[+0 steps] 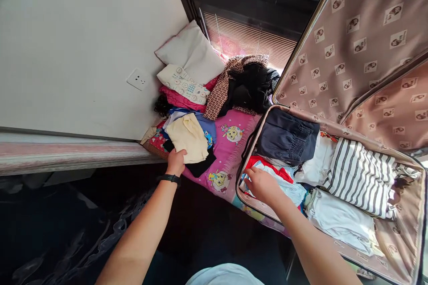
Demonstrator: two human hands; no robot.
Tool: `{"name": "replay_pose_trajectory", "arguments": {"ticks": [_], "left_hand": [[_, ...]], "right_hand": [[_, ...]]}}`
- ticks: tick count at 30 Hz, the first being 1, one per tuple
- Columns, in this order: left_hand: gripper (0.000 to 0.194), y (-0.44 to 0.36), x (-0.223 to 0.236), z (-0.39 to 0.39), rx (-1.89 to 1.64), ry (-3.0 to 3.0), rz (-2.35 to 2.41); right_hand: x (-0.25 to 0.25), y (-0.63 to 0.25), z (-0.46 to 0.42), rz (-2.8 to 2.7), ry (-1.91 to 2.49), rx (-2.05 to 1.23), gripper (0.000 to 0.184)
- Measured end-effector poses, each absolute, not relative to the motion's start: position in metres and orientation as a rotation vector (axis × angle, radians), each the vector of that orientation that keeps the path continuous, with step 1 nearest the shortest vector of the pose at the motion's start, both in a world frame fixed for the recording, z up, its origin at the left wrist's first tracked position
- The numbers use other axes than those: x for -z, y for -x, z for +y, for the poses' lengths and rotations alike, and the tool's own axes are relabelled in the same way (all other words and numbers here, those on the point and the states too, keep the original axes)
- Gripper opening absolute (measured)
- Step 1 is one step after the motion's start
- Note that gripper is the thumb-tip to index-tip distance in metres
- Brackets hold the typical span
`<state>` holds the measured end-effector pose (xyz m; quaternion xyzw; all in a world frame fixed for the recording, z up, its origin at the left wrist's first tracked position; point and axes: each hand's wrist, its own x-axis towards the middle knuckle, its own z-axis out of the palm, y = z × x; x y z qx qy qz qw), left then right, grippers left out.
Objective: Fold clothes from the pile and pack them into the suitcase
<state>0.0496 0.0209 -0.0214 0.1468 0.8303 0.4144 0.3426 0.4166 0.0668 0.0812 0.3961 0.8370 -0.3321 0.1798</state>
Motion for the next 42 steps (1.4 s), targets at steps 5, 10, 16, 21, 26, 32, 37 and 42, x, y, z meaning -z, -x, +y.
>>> {"name": "replay_pose_trajectory", "arguments": {"ticks": [5, 10, 16, 21, 26, 32, 37, 42], "left_hand": [[0.04, -0.072, -0.039, 0.091, -1.352, -0.515, 1.809], [0.033, -0.096, -0.097, 0.173, -1.486, -0.674, 1.47], [0.041, -0.112, -0.037, 0.197, -1.166, -0.763, 1.599], [0.045, -0.095, 0.037, 0.132, -0.787, -0.794, 2.174], [0.049, -0.066, 0.06, 0.069, -0.712, -0.836, 2.221], [0.014, -0.075, 0.057, 0.067, -0.748, -0.802, 2.084], [0.034, -0.123, -0.007, 0.068, -1.077, -0.468, 1.592], [0.046, -0.199, -0.083, 0.055, -1.107, -0.34, 1.15]], "right_hand": [[-0.08, -0.427, 0.058, 2.377, -1.139, 0.988, 0.041], [-0.078, -0.442, 0.046, 2.411, -1.186, 1.034, 0.04], [-0.073, -0.452, 0.037, 2.396, -1.214, 1.03, 0.034], [-0.067, -0.453, 0.037, 2.395, -1.196, 1.017, 0.033], [-0.064, -0.45, 0.041, 2.399, -1.178, 1.028, 0.035], [-0.065, -0.445, 0.039, 2.397, -1.225, 1.128, 0.033], [-0.068, -0.442, 0.038, 2.383, -1.486, 1.598, 0.036], [-0.082, -0.431, 0.045, 1.827, -1.838, 2.633, 0.09]]}}
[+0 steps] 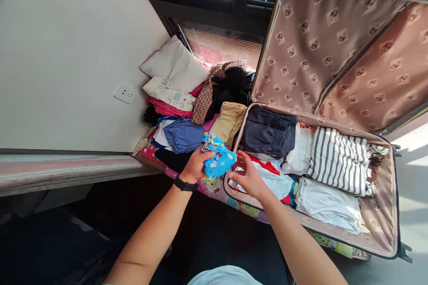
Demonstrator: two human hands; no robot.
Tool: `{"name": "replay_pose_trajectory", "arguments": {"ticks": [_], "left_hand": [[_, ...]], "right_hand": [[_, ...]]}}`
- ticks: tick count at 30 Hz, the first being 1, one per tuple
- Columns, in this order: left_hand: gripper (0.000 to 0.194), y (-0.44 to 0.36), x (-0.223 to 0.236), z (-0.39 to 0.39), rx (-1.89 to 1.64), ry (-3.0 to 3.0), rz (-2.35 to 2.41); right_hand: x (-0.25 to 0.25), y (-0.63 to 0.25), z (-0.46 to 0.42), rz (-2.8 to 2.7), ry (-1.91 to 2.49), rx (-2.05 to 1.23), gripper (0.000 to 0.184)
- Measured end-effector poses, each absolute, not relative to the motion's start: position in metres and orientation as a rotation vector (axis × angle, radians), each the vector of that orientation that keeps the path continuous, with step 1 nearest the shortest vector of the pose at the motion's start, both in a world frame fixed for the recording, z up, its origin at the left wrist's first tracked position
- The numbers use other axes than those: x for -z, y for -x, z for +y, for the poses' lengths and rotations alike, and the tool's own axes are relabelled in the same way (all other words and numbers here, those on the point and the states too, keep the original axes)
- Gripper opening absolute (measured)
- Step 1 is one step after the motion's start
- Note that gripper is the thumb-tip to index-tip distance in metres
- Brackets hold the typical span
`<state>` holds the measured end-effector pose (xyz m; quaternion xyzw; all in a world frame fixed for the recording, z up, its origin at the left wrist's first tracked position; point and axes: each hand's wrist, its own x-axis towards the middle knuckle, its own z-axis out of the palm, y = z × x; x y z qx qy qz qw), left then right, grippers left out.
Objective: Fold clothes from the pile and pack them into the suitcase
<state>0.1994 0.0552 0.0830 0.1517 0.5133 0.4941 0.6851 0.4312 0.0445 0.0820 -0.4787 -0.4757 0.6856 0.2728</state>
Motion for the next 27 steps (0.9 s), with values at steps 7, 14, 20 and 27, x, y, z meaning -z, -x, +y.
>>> {"name": "replay_pose_trajectory", "arguments": {"ticks": [7, 14, 20, 27], "left_hand": [[0.053, -0.29, -0.099, 0.043, -1.175, -0.263, 1.02], [0.045, -0.338, -0.075, 0.03, -1.128, -0.397, 1.19], [0.022, -0.408, -0.045, 0.021, -0.873, -1.016, 1.437], [0.039, -0.526, -0.054, -0.014, -0.835, -0.954, 1.2]], "right_hand": [[-0.109, -0.467, 0.039, -0.725, 1.403, -1.905, 0.056], [-0.09, -0.554, 0.008, -0.622, 1.539, -1.711, 0.059], [-0.057, -0.642, 0.009, -0.633, 1.786, -1.44, 0.064], [-0.05, -0.674, -0.012, -1.279, 1.649, -1.364, 0.096]]}}
